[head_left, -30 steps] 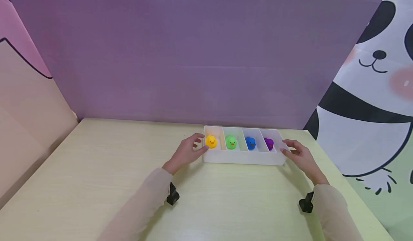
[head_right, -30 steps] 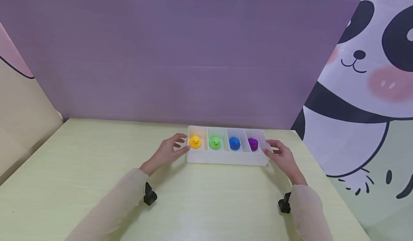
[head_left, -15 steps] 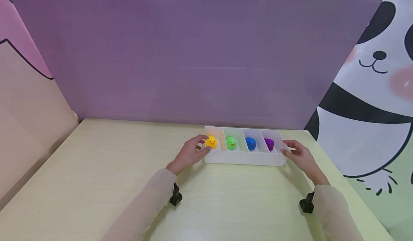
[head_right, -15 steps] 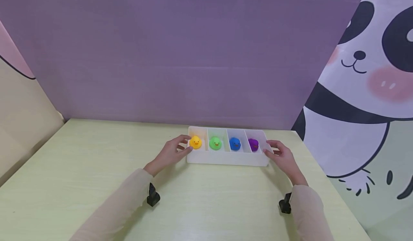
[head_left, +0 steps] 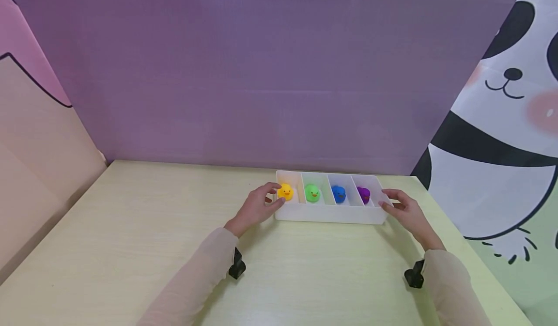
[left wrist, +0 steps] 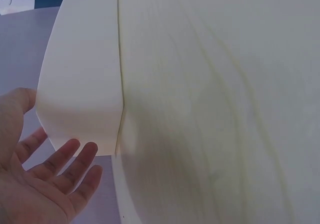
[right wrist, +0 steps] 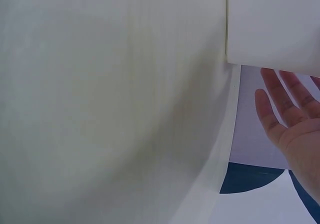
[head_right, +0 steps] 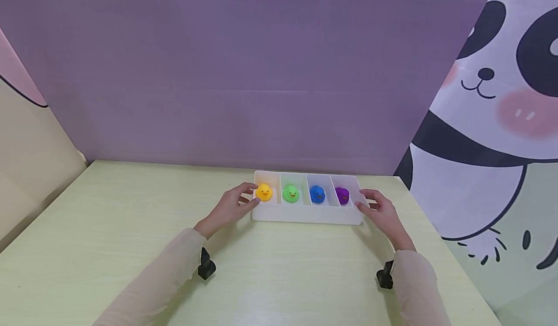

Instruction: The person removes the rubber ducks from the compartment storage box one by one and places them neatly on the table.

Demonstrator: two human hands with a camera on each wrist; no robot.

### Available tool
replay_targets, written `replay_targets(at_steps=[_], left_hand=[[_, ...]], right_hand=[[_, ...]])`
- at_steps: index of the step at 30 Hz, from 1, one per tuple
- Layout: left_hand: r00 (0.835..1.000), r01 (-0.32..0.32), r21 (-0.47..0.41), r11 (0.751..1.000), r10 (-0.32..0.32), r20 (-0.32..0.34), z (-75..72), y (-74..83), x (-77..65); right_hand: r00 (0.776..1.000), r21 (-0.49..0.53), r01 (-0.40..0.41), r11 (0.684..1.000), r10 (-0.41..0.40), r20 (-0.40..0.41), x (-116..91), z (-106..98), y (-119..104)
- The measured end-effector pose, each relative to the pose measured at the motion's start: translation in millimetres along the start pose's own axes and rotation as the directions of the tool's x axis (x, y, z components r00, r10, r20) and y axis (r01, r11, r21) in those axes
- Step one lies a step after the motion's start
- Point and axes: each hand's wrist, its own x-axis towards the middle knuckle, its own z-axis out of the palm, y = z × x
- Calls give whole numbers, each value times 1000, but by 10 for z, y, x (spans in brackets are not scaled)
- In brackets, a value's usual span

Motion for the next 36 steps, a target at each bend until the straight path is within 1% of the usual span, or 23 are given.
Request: replay_targets(at_steps=[7, 17, 22, 28, 31, 36], left_hand=[[1000, -13, -5, 1000, 13, -1, -9, -15, -10], [1000, 2, 4, 1000, -2, -10, -54, -43, -33], [1000, 12, 15, 1000, -12, -3, -105, -56, -58], [1000, 13, 42, 999, -14, 15, -189, -81, -103], [1000, 18, 48, 999, -19, 15, -224, -101, -119], [1000, 8, 49, 999, -9, 6, -273, -144, -138]], right_hand=[[1000, -10, -4, 1000, 4, 13, -1, 4, -20], [1000, -12, -3, 1000, 3, 27, -6, 31, -41], [999, -9, 3, 1000, -3, 36, -7, 63, -79], [999, -7, 32, 999, -32, 20, -4, 125, -134], [999, -14, 39, 999, -39, 17, -8, 154, -164], [998, -30, 59, 998, -59, 12, -4, 203, -196]])
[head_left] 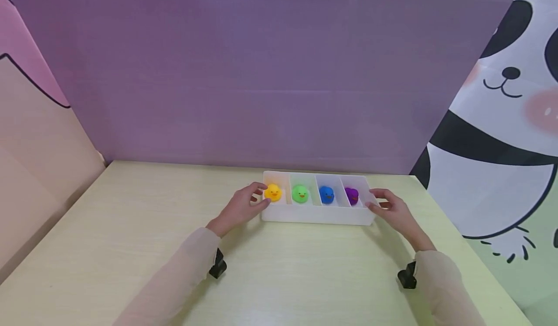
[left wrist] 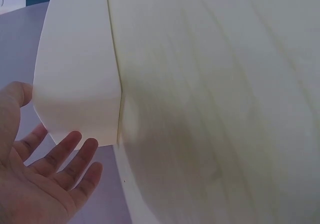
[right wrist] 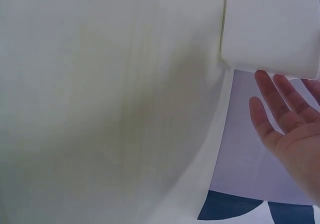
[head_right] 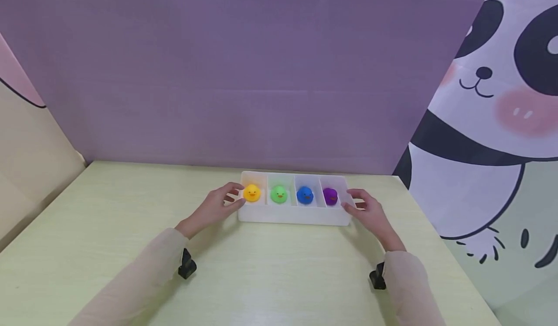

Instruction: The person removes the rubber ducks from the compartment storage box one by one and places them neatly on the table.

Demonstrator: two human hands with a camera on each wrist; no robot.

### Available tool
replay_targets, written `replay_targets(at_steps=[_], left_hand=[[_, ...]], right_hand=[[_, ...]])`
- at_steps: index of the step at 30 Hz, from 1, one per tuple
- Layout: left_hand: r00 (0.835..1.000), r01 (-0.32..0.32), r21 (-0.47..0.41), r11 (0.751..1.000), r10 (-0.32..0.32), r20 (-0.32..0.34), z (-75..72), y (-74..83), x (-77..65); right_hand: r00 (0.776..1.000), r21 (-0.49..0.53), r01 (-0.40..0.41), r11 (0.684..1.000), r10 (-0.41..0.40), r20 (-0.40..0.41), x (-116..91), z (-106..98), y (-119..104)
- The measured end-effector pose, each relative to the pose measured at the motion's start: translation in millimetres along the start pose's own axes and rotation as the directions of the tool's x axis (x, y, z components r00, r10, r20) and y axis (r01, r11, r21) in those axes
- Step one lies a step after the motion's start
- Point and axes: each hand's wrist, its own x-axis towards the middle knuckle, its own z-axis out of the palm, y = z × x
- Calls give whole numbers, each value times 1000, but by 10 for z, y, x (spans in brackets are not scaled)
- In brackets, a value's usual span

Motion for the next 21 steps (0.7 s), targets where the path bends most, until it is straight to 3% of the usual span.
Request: replay_targets(at_steps=[21], left_hand=[[1000, 30, 55, 998, -31, 3, -267, -146, -150]], right_hand=[[998, 29, 59, 998, -58, -33, 46, 252, -215]])
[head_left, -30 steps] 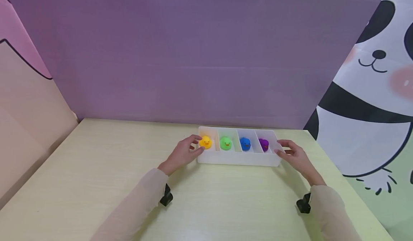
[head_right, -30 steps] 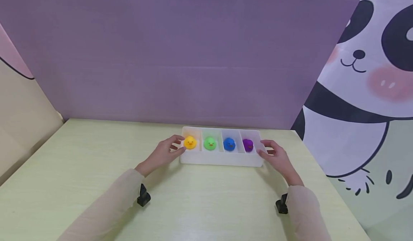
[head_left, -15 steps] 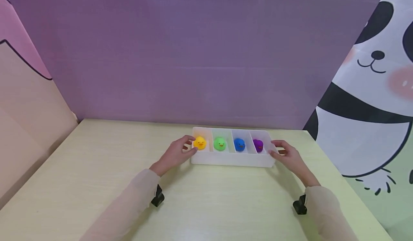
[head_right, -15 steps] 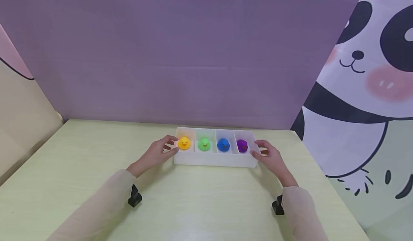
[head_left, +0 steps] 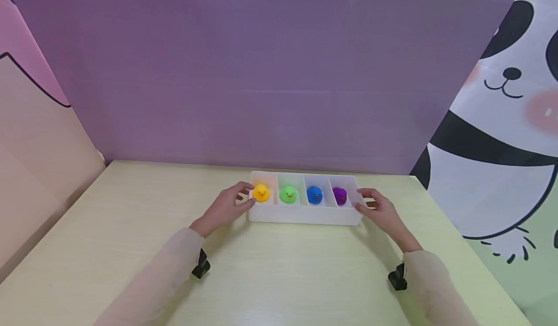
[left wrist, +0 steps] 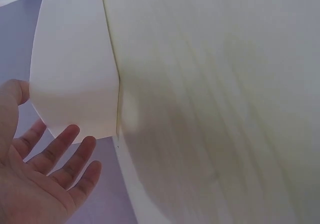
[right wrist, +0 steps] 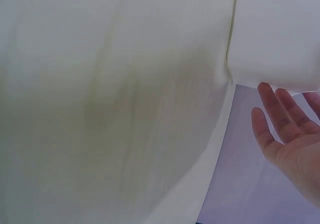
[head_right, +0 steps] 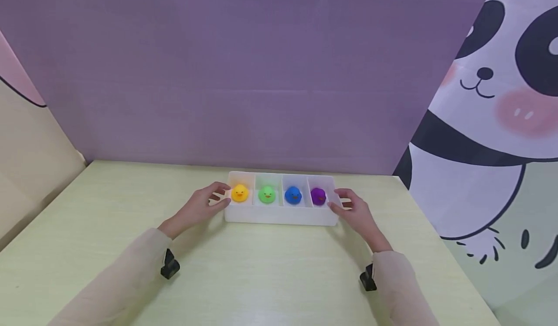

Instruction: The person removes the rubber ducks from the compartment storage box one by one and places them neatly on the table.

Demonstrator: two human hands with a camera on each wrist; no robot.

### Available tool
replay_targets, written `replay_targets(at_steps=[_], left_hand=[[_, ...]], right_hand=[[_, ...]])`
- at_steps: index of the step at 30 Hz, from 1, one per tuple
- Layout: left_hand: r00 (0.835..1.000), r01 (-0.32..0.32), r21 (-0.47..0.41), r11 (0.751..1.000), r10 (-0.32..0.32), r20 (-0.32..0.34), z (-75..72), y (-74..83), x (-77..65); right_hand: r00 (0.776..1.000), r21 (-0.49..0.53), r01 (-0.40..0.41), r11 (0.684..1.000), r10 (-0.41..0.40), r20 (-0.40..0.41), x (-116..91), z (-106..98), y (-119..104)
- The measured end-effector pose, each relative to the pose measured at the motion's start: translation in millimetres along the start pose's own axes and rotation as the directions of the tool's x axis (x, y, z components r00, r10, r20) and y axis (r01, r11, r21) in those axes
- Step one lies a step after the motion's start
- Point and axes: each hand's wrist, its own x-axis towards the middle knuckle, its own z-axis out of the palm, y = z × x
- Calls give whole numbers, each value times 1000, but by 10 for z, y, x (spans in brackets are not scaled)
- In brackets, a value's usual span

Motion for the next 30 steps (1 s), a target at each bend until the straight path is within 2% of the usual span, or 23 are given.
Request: replay_targets(at_steps=[8, 20, 30], left_hand=[[1000, -9, 10, 1000, 9, -5, -81, -78, -37], [999, -48, 23, 999, 48, 21, -280, -177, -144], [998, -65, 28, 998, 64, 15, -414, -306, -202]], right_hand=[[1000, 13, 10, 1000, -10, -14, 12, 103, -50], [999, 56, 32, 998, -30, -29, 50, 291, -163], [999, 74, 33, 997, -32, -20, 88, 414, -325]])
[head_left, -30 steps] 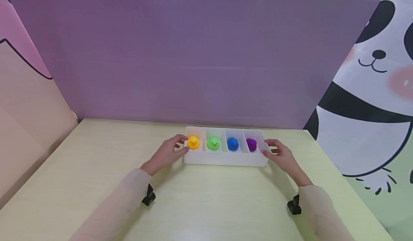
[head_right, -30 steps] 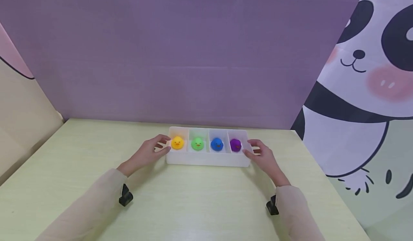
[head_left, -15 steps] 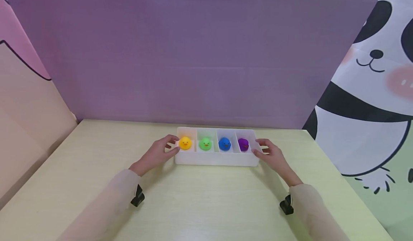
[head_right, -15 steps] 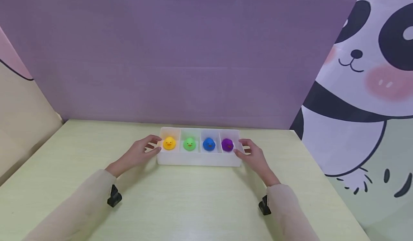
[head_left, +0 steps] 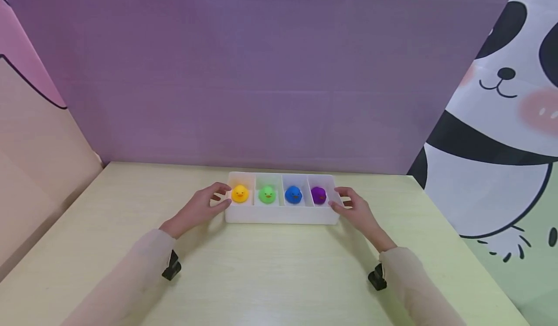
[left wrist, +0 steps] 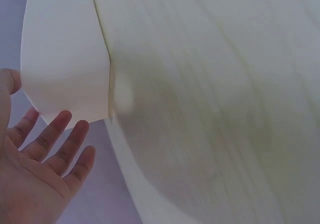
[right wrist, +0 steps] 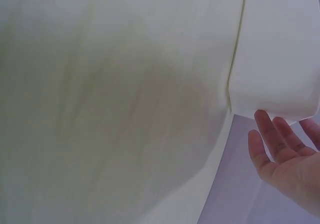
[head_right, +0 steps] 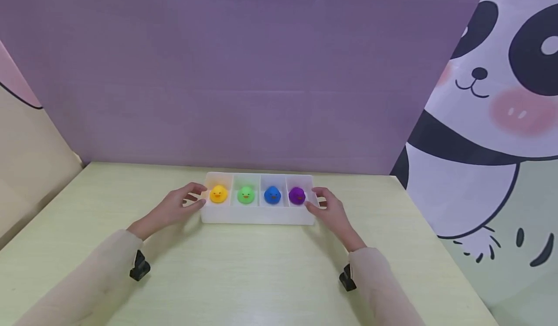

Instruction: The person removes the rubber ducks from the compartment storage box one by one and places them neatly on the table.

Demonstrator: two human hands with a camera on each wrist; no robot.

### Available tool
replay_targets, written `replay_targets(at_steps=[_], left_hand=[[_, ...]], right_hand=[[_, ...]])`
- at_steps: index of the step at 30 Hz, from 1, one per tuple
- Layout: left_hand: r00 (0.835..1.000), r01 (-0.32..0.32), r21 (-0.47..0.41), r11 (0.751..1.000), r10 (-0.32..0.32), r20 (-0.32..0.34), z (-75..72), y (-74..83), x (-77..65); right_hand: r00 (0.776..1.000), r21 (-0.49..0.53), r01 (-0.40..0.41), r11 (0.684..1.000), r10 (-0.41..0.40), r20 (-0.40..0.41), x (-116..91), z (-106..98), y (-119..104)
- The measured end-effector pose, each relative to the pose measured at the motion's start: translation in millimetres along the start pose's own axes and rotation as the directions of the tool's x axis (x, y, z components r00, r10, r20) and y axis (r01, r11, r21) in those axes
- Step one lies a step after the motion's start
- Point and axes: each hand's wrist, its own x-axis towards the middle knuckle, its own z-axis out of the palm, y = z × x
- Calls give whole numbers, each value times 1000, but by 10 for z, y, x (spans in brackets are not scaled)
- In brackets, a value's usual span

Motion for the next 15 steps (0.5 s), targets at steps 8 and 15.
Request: replay_targets(at_steps=[8, 15], left_hand=[[1000, -8, 6, 1000, 8, -8, -94, -146, -39], [1000, 15, -8, 1000, -16, -8, -165, -237, -67]], right_hand=[[1000, 13, -15, 1000, 15, -2, 31, 129, -80], [999, 28, -33, 999, 33, -1, 59, 234, -161]])
